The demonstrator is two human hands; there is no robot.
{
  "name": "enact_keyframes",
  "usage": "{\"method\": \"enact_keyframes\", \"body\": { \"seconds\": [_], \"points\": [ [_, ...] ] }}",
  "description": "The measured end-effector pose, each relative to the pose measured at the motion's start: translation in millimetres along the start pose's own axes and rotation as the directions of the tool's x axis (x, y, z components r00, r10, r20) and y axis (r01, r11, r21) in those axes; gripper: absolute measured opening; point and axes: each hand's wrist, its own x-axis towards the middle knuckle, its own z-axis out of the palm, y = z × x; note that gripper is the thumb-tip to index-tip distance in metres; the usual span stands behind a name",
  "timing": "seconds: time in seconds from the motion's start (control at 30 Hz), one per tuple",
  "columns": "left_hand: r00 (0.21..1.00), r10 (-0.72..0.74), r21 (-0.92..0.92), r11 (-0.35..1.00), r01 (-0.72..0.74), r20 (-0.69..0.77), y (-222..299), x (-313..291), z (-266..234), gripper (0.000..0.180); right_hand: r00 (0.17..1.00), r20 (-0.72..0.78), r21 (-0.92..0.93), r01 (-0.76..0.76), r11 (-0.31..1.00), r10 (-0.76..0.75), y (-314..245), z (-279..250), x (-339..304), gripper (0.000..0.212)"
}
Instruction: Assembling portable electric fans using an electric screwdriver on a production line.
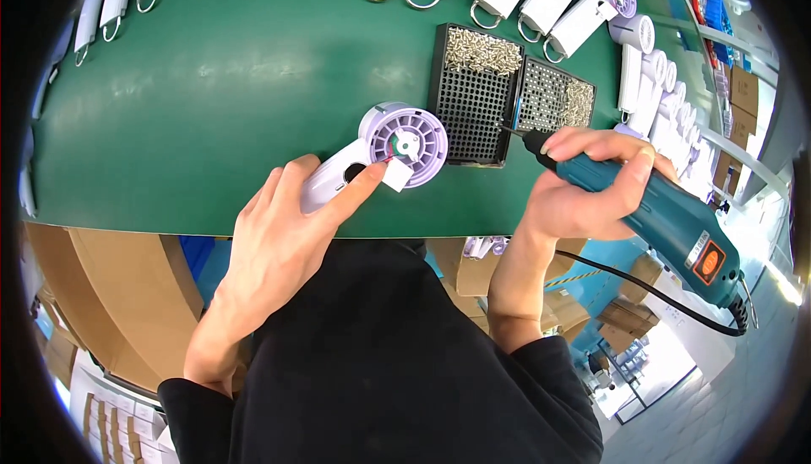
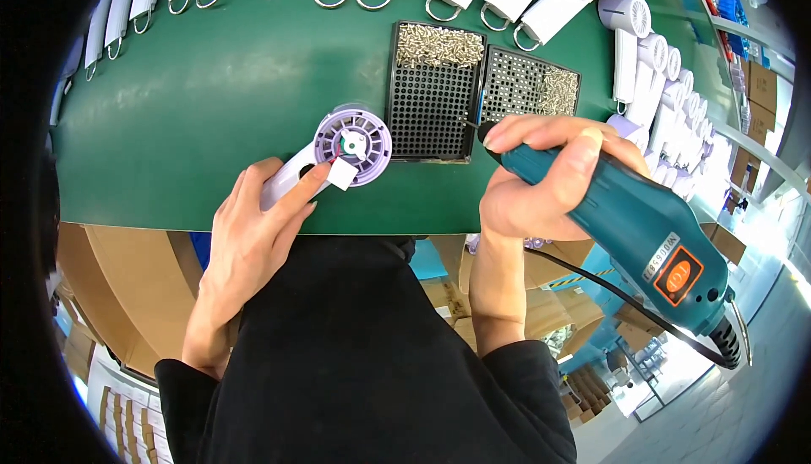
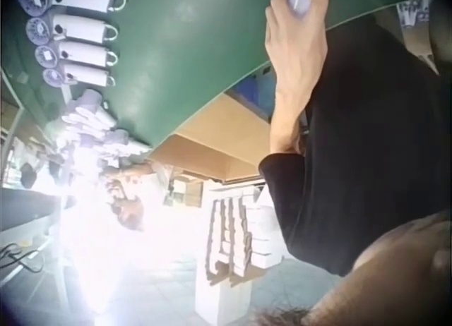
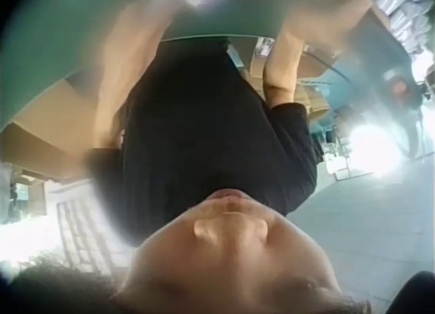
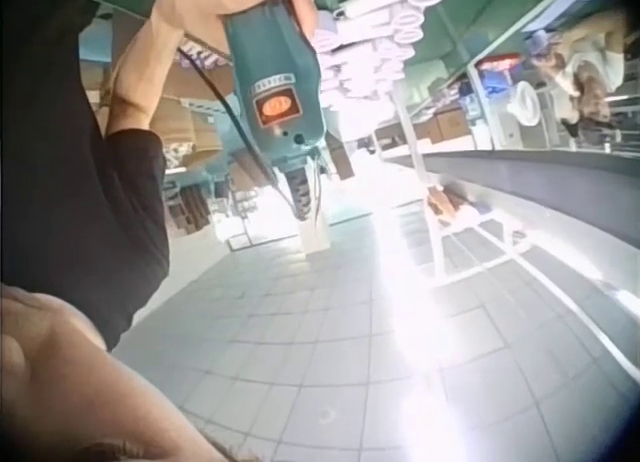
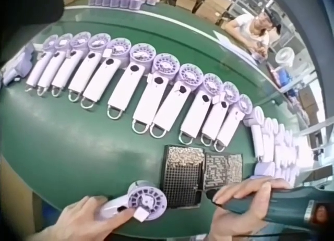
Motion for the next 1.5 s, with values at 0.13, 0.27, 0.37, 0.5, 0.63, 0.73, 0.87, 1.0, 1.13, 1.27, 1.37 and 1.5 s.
{"method": "enact_keyframes", "body": {
  "seconds": [0.13, 0.27, 0.37, 0.5, 0.63, 0.73, 0.87, 1.0, 1.13, 1.27, 1.37, 1.5],
  "points": [
    [1.000, 0.001, 0.021, 1.000, -0.001, -0.002, 1, 0, 1, 0.066, 0.999, 0.027, -0.045, 0.025, 0.999, -0.024, 7, 1, -2, 0.023],
    [1.000, -0.005, 0.002, 1.000, 0.005, -0.012, 0, -1, 1, 0.066, 1.000, -0.010, -0.131, 0.018, 0.991, -0.020, 1, 12, -4, 0.023],
    [1.000, -0.021, -0.015, 1.000, 0.021, 0.006, 0, -1, -2, 0.066, 1.000, 0.030, -0.021, 0.005, 1.000, -0.005, 1, 6, -2, 0.023],
    [1.000, -0.012, -0.022, 1.000, 0.012, -0.004, 0, 0, -3, 0.067, 0.999, 0.035, 0.056, -0.001, 0.998, -0.001, -12, 1, 0, 0.017],
    [1.000, -0.001, -0.020, 1.000, 0.001, 0.004, -2, 0, -4, 0.068, 0.997, 0.061, 0.188, -0.050, 0.981, 0.039, -44, 17, -8, 0.020],
    [1.000, 0.020, -0.022, 1.000, -0.021, -0.023, -4, -1, -2, 0.069, 0.964, 0.265, 0.347, -0.107, 0.932, 0.011, -57, 25, -14, 0.030],
    [0.999, 0.028, -0.019, 0.999, -0.028, -0.025, -6, -3, -1, 0.072, 0.903, 0.429, 0.325, -0.136, 0.936, -0.018, -57, 43, -22, 0.036],
    [0.999, 0.030, -0.042, 0.999, -0.032, -0.037, -8, -3, 1, 0.072, 0.890, 0.455, 0.333, -0.136, 0.933, -0.033, -52, 52, -26, 0.037],
    [0.997, 0.047, -0.043, 0.998, -0.050, -0.058, -9, -3, 2, 0.072, 0.887, 0.461, 0.288, -0.114, 0.951, -0.033, -47, 57, -28, 0.034],
    [0.997, 0.056, -0.019, 0.998, -0.057, -0.049, -10, -4, 2, 0.073, 0.896, 0.443, 0.216, -0.119, 0.969, 0.011, -45, 64, -32, 0.029],
    [0.998, 0.056, -0.004, 0.998, -0.056, -0.029, -10, -4, 1, 0.074, 0.883, 0.470, 0.157, -0.071, 0.985, -0.012, -43, 70, -37, 0.026],
    [0.998, 0.060, -0.013, 0.998, -0.060, -0.017, -14, -6, 0, 0.075, 0.787, 0.609, -0.090, -0.061, 0.994, 0.104, -49, 78, -40, 0.020]
  ]
}}
